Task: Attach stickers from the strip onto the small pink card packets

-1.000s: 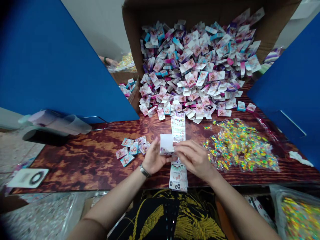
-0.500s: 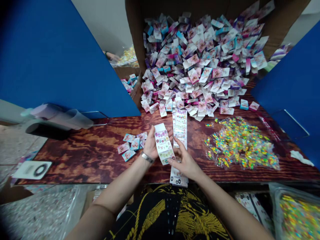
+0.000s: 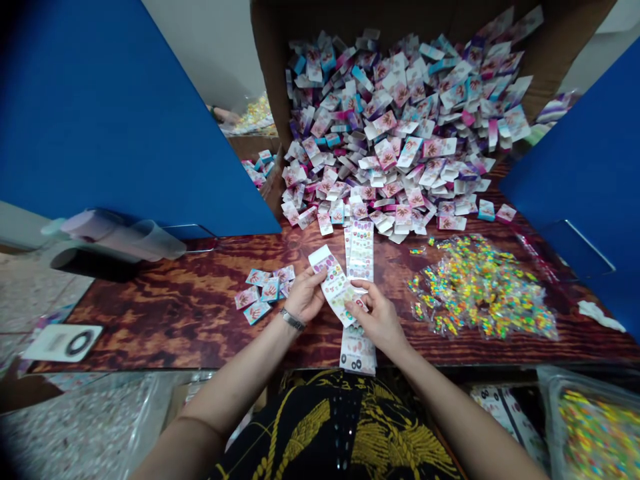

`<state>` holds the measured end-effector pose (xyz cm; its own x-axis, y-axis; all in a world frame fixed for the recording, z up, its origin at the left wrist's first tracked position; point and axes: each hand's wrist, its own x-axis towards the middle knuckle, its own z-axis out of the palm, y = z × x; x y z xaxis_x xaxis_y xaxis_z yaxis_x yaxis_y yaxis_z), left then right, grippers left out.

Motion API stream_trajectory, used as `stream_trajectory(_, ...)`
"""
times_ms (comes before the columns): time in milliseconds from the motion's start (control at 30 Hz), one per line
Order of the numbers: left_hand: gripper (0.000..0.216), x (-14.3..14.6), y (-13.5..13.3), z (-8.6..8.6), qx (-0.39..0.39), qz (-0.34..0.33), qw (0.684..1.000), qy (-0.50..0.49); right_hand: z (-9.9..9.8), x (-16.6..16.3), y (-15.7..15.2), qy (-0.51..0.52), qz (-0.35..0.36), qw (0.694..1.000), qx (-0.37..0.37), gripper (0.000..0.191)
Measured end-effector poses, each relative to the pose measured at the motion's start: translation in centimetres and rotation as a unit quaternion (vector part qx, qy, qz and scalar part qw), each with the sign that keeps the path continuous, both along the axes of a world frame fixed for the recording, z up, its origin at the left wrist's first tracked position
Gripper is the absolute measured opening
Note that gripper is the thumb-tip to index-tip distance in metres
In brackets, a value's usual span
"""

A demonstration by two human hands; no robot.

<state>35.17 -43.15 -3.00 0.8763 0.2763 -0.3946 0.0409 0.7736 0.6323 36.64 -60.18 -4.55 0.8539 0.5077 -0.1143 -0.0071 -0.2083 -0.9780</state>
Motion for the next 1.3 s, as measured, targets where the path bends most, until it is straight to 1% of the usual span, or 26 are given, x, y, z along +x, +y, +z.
stream_trajectory(133, 0.029, 0.5, -0.1, -0.3, 0.045, 0.028, 0.998, 0.018, 0.2, -0.1, -0.1, -0.053, -0.014, 0.997, -0.056, 0.039)
stream_trajectory(200, 0.030, 0.8, -0.2, -0.2, 0.060, 0.041, 0.997, 0.020, 0.4, -0.1, -0.1, -0.076, -0.019, 0.994, -0.071, 0.036)
stream_trajectory(267, 0.031, 1.0, -0.4, -0.2, 0.065, 0.050, 0.996, 0.021, 0.6, -0.2, -0.1, -0.073, -0.010, 0.996, -0.057, 0.037)
stream_trajectory(400, 0.035, 1.1, -0.3, -0.2, 0.068, 0.051, 0.996, 0.011, 0.6, -0.3, 0.1, 0.023, 0.041, 0.997, 0.054, 0.058)
stream_trajectory(467, 0.037, 1.1, -0.2, -0.3, 0.070, 0.043, 0.997, 0.014, 0.3, -0.2, 0.1, 0.068, 0.039, 0.993, 0.093, 0.061)
stream_trajectory(533, 0.038, 1.0, -0.1, -0.2, 0.072, 0.044, 0.996, 0.024, -0.1, 0.0, 0.0, 0.087, 0.024, 0.991, 0.094, 0.058)
stream_trajectory(633, 0.039, 0.9, -0.1, 0.1, 0.070, 0.058, 0.995, 0.031, -0.7, 0.2, -0.2, 0.092, 0.006, 0.993, 0.068, 0.055)
stream_trajectory(700, 0.039, 0.8, -0.1, 0.3, 0.070, 0.048, 0.996, 0.021, -0.9, 0.2, -0.3, 0.079, -0.014, 0.995, 0.054, 0.053)
stream_trajectory(800, 0.036, 0.7, -0.3, 0.0, 0.080, 0.023, 0.997, -0.002, -0.7, -0.1, -0.1, 0.042, -0.043, 0.998, 0.027, 0.049)
stream_trajectory(867, 0.034, 0.8, -0.3, -0.4, 0.081, 0.025, 0.996, -0.004, -0.3, -0.2, 0.0, 0.015, -0.050, 0.999, -0.003, 0.047)
stream_trajectory(933, 0.030, 1.1, -0.1, -0.9, 0.075, 0.035, 0.997, 0.008, 0.2, -0.3, -0.2, -0.017, -0.033, 0.999, -0.031, 0.045)
stream_trajectory(1000, 0.028, 1.3, 0.1, -1.3, 0.068, 0.039, 0.997, 0.018, 0.7, 0.0, -0.6, -0.071, 0.006, 0.996, -0.056, 0.052)
stream_trajectory(1067, 0.027, 1.5, 0.2, -1.5, 0.059, 0.039, 0.997, 0.020, 1.0, 0.4, -1.2, -0.177, 0.041, 0.980, -0.079, 0.063)
stream_trajectory(1100, 0.026, 1.5, 0.3, -1.5, 0.054, 0.036, 0.998, 0.020, 1.0, 0.7, -1.5, -0.243, 0.052, 0.964, -0.091, 0.066)
stream_trajectory(1167, 0.023, 1.6, 0.2, -1.5, 0.045, 0.031, 0.998, 0.025, 0.8, 1.1, -1.7, -0.358, 0.062, 0.927, -0.095, 0.063)
stream_trajectory(1200, 0.022, 1.5, 0.2, -1.4, 0.040, 0.028, 0.998, 0.028, 0.7, 1.2, -1.7, -0.394, 0.064, 0.913, -0.085, 0.061)
stream_trajectory(1233, 0.020, 1.5, 0.0, -1.2, 0.034, 0.026, 0.999, 0.030, 0.6, 1.2, -1.6, -0.412, 0.065, 0.906, -0.070, 0.061)
stream_trajectory(1300, 0.017, 1.5, -0.3, -0.9, 0.017, 0.018, 0.999, 0.033, 0.5, 1.1, -1.2, -0.418, 0.060, 0.906, -0.037, 0.064)
